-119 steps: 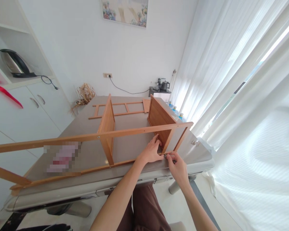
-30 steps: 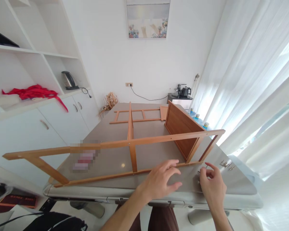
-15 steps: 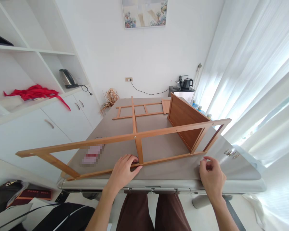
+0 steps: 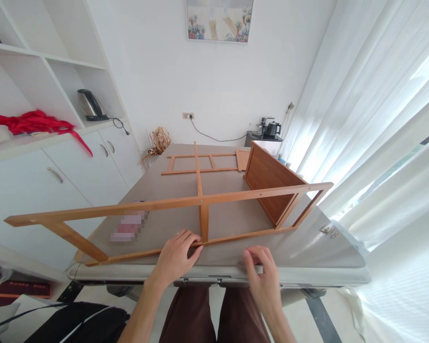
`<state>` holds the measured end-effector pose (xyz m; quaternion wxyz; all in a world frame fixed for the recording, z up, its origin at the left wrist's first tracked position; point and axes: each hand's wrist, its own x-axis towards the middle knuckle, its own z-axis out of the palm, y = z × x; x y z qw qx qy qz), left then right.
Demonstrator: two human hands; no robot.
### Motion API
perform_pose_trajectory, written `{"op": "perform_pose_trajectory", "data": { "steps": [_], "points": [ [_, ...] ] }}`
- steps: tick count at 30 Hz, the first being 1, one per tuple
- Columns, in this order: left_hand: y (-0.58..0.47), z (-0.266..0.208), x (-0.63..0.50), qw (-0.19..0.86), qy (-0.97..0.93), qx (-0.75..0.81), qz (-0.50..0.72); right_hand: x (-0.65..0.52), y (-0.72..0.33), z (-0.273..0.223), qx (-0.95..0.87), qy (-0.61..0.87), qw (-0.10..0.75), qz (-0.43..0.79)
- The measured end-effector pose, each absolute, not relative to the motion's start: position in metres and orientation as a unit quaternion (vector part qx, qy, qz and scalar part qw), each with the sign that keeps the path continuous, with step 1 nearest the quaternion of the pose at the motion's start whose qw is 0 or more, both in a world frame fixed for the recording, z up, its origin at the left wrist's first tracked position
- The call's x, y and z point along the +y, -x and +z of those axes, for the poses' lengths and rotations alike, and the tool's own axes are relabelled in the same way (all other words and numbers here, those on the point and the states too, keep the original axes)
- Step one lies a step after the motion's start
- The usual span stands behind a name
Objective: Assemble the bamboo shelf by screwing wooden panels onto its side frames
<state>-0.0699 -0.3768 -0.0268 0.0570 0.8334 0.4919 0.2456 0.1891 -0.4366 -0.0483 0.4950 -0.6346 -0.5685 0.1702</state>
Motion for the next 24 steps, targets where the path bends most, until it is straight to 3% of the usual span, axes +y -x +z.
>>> {"op": "perform_pose_trajectory", "data": {
  "steps": [9, 15, 24],
  "points": [
    [0.068, -0.023, -0.38, 0.06, -0.833, 0.49, 0.249, -0.409, -0.123, -0.041, -0.648, 0.542, 0.432, 0.314],
    [0.07, -0.025, -0.38, 0.061, -0.827, 0.496, 0.257, -0.401, -0.111, -0.042, -0.685, 0.529, 0.384, 0.322],
    [0.069, -0.028, -0.379, 0.073, -0.824, 0.502, 0.251, -0.4, -0.106, -0.045, -0.669, 0.547, 0.39, 0.317]
  ]
}}
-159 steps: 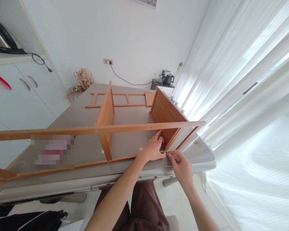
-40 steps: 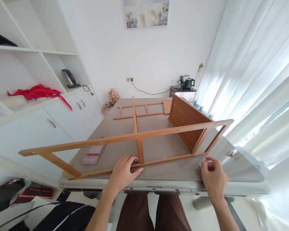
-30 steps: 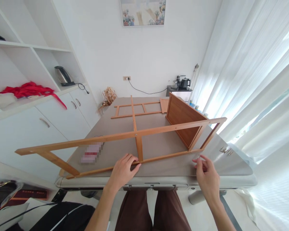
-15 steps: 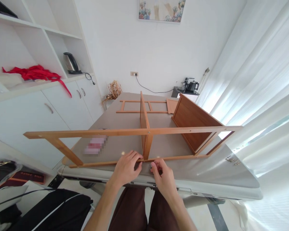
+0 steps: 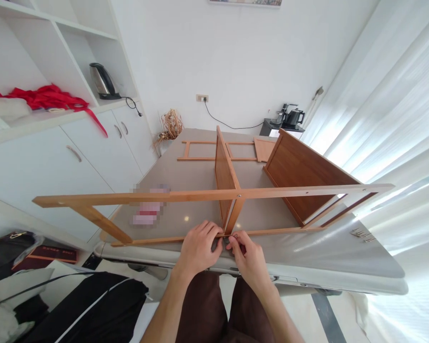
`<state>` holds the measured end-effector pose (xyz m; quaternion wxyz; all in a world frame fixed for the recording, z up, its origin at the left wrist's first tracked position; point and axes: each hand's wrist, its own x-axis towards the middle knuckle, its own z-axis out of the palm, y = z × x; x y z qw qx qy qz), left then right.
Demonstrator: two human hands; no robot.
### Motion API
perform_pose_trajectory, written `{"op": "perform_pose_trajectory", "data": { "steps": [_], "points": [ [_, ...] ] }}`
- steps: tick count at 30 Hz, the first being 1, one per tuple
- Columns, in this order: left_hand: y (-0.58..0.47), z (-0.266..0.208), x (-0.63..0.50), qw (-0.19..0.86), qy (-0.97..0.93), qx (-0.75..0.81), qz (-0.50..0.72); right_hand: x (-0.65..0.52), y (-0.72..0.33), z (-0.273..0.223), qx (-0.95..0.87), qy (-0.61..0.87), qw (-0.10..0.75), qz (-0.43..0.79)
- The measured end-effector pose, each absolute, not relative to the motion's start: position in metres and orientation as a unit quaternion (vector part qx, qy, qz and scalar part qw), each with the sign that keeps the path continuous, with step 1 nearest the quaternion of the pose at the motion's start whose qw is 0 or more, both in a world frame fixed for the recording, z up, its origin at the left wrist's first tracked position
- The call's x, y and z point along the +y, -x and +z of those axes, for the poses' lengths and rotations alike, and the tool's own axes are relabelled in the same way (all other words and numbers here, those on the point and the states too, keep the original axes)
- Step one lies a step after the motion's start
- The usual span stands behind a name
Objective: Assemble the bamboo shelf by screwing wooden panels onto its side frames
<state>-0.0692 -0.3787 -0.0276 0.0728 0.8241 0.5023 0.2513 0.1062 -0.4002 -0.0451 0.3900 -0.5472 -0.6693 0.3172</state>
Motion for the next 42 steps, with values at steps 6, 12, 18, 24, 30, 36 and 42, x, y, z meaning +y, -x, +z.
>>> {"op": "perform_pose_trajectory", "data": {
  "steps": [6, 12, 18, 24, 30, 36, 42],
  "points": [
    [0.069, -0.027, -0.378, 0.075, -0.824, 0.499, 0.257, -0.401, -0.106, -0.047, -0.667, 0.552, 0.394, 0.309],
    [0.069, -0.03, -0.378, 0.068, -0.826, 0.495, 0.262, -0.405, -0.101, -0.05, -0.677, 0.543, 0.422, 0.261],
    [0.07, -0.039, -0.373, 0.056, -0.835, 0.475, 0.273, -0.407, -0.091, -0.047, -0.623, 0.585, 0.448, 0.261],
    [0.071, -0.043, -0.37, 0.049, -0.839, 0.467, 0.273, -0.404, -0.093, -0.038, -0.615, 0.588, 0.437, 0.292],
    [0.072, -0.045, -0.37, 0.041, -0.84, 0.468, 0.271, -0.406, -0.1, -0.037, -0.652, 0.565, 0.416, 0.287],
    [0.07, -0.042, -0.372, 0.021, -0.841, 0.476, 0.254, -0.407, -0.111, -0.039, -0.679, 0.521, 0.422, 0.3],
    [0.073, -0.041, -0.37, 0.034, -0.849, 0.474, 0.233, -0.401, -0.119, -0.033, -0.697, 0.488, 0.413, 0.326]
  ]
}}
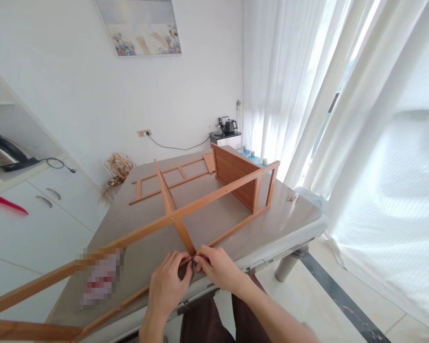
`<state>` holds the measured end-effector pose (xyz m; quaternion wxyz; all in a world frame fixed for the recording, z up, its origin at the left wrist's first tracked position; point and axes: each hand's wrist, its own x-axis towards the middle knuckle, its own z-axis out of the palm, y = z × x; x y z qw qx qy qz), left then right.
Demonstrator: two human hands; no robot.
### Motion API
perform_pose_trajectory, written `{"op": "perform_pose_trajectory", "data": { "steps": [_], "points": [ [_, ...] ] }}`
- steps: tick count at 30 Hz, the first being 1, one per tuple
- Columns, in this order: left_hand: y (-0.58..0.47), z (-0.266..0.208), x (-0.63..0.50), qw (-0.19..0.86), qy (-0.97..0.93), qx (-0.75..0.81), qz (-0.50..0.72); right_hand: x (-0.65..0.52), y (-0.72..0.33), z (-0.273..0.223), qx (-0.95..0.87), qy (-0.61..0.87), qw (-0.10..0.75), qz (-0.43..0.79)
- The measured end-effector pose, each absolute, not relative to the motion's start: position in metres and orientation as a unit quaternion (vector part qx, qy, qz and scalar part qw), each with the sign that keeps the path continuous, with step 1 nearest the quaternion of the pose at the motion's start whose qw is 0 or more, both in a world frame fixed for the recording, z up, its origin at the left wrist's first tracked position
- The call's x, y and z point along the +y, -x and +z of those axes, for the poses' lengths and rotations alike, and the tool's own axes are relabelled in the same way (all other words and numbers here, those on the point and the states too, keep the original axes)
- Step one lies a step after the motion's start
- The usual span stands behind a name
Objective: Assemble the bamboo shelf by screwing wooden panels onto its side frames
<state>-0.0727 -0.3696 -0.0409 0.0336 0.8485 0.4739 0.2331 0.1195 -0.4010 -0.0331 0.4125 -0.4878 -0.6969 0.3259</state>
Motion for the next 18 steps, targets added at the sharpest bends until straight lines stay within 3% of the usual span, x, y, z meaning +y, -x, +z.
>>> {"op": "perform_pose_trajectory", "data": {
  "steps": [10, 18],
  "points": [
    [0.066, -0.039, -0.362, 0.062, -0.855, 0.474, 0.199, -0.399, -0.138, -0.03, -0.695, 0.501, 0.422, 0.298],
    [0.039, -0.031, -0.352, 0.079, -0.847, 0.484, 0.205, -0.4, -0.225, -0.027, -0.631, 0.571, 0.462, 0.249]
  ]
}}
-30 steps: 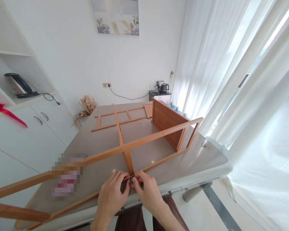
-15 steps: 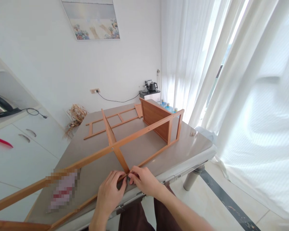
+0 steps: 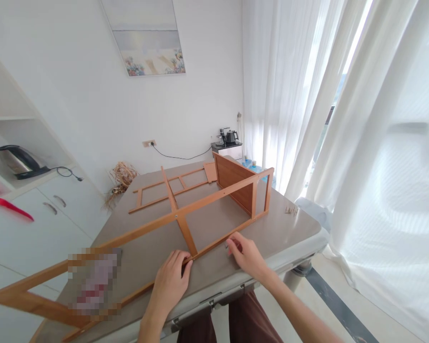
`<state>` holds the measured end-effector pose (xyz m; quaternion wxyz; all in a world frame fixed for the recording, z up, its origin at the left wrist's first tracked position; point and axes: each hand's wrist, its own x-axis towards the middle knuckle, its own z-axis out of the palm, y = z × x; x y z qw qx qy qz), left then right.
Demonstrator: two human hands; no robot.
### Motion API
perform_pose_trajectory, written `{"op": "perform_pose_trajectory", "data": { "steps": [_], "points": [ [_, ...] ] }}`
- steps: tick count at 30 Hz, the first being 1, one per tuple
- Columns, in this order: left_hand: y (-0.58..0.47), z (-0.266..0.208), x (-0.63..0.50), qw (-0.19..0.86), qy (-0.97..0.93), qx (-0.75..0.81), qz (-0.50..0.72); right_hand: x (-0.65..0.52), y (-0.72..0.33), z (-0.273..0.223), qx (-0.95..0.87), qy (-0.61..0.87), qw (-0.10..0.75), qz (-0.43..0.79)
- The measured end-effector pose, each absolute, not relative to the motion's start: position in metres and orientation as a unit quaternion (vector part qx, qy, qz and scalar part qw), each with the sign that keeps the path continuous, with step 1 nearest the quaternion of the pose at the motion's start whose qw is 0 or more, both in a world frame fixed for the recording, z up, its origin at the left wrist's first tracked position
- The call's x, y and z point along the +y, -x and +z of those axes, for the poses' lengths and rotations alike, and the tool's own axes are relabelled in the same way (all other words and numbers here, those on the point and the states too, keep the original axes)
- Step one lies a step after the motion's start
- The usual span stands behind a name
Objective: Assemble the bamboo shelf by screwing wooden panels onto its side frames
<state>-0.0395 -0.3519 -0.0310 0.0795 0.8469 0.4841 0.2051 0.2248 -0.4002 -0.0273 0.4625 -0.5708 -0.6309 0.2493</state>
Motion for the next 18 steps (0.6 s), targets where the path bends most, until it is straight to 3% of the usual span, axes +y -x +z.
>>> {"op": "perform_pose_trajectory", "data": {
  "steps": [9, 18],
  "points": [
    [-0.003, -0.028, -0.335, 0.065, -0.842, 0.481, 0.237, -0.374, -0.289, -0.022, -0.602, 0.619, 0.46, 0.206],
    [-0.005, -0.039, -0.332, 0.011, -0.841, 0.456, 0.291, -0.217, -0.263, 0.009, -0.647, 0.592, 0.423, 0.229]
  ]
}}
